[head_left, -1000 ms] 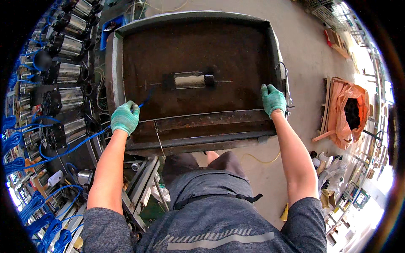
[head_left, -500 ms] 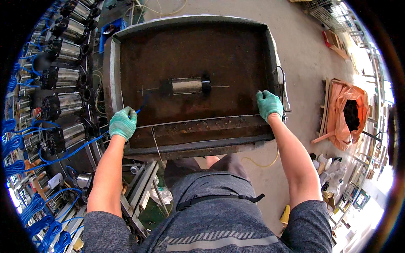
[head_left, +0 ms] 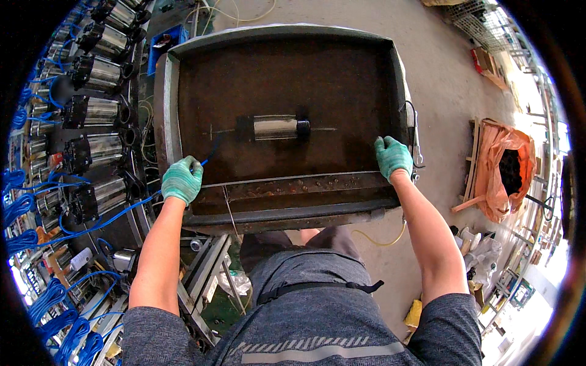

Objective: The person repeatedly picks up cylindrical metal devices from a rack, connects a blue hose, and submerges them in a water-filled tray to test for leaks. After testing, the person removes the hose and returns the cylinder to the rack. This cycle is repeated for multiple units.

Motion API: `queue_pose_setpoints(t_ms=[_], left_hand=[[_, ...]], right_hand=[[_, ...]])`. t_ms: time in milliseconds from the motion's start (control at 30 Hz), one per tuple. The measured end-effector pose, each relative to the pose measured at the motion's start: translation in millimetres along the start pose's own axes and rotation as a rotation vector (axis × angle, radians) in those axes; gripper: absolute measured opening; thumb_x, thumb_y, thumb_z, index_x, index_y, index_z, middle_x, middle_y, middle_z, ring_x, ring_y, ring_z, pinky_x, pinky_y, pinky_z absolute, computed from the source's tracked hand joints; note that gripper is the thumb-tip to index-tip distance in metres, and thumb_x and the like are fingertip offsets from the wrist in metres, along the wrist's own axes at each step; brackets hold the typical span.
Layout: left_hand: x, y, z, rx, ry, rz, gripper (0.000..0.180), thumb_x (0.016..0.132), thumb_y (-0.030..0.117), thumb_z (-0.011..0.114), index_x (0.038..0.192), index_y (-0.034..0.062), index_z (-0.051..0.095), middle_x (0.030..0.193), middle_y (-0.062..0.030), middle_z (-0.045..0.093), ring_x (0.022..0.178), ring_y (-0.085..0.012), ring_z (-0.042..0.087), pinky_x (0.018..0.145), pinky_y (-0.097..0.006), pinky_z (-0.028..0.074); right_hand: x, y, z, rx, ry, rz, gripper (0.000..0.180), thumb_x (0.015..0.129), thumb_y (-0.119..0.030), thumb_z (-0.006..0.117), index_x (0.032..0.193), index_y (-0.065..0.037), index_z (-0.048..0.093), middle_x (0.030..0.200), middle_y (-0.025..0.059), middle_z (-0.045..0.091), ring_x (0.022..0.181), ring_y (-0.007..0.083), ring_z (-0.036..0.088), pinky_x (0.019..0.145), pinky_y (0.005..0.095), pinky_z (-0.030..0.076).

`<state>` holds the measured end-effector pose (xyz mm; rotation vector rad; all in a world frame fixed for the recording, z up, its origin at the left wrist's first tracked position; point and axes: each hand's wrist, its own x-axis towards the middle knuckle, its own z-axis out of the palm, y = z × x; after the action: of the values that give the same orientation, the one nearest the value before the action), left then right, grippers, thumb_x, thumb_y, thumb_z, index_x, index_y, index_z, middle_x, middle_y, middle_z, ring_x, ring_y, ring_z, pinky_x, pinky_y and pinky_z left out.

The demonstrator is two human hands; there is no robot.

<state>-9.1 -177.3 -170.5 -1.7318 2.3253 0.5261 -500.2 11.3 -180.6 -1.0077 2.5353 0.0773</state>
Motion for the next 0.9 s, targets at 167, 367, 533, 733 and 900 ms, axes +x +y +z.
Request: queue_pose_setpoints(t_ms=[167, 367, 533, 733, 900], left_hand=[[-0.1, -1.3, 1.4, 0.0, 0.0, 0.001, 0.027, 0.098, 0.033, 0.056, 0.101, 0.0104, 0.071, 0.1, -0.0203, 0.073, 0.095, -0.0445, 0.068, 0.083, -0.052, 0.055], [0.0, -2.6, 3.4, -0.009, 0.009, 0.004, 0.026, 0.098, 0.032, 0.057, 0.1, 0.0108, 0.071, 0.099, -0.0206, 0.072, 0.095, -0.045, 0.067, 0.083, -0.053, 0.055], [0.5, -0.7, 1.7, -0.007, 0.001, 0.002, 0.025, 0.098, 0.032, 0.057, 0.1, 0.0105, 0.071, 0.099, -0.0208, 0.072, 0.095, -0.045, 0.067, 0.082, -0.053, 0.055], [-0.7, -1.4, 2.0, -0.003, 0.01, 0.011, 0.026, 0.098, 0.032, 0.057, 0.1, 0.0101, 0.071, 0.099, -0.0206, 0.072, 0.094, -0.045, 0.067, 0.082, -0.052, 0.055], [0.1, -0.9, 1.8, 0.006, 0.002, 0.005, 0.026, 0.099, 0.032, 0.057, 0.1, 0.0103, 0.071, 0.099, -0.0206, 0.072, 0.095, -0.0447, 0.068, 0.082, -0.052, 0.055]], right_hand=[[1.4, 1.5, 1.8, 0.002, -0.005, 0.004, 0.045, 0.102, -0.05, 0.047, 0.106, -0.012, 0.071, 0.109, 0.0223, 0.072, 0.105, 0.0462, 0.066, 0.09, 0.055, 0.052], [0.1, -0.9, -0.6, 0.003, -0.009, 0.022, 0.043, 0.102, -0.05, 0.047, 0.104, -0.013, 0.071, 0.108, 0.0221, 0.072, 0.104, 0.0468, 0.065, 0.09, 0.0554, 0.053], [2.0, 1.2, 1.3, 0.003, -0.012, 0.018, 0.044, 0.102, -0.05, 0.047, 0.103, -0.013, 0.071, 0.109, 0.0219, 0.072, 0.105, 0.0467, 0.065, 0.09, 0.0556, 0.053], [2.6, 2.8, 3.3, -0.003, -0.008, 0.002, 0.044, 0.102, -0.051, 0.046, 0.106, -0.014, 0.071, 0.109, 0.0223, 0.072, 0.105, 0.0471, 0.065, 0.091, 0.0557, 0.052], [4.4, 4.4, 4.8, 0.001, -0.014, 0.013, 0.045, 0.102, -0.051, 0.046, 0.105, -0.014, 0.071, 0.109, 0.0223, 0.072, 0.106, 0.0471, 0.065, 0.091, 0.0554, 0.052]])
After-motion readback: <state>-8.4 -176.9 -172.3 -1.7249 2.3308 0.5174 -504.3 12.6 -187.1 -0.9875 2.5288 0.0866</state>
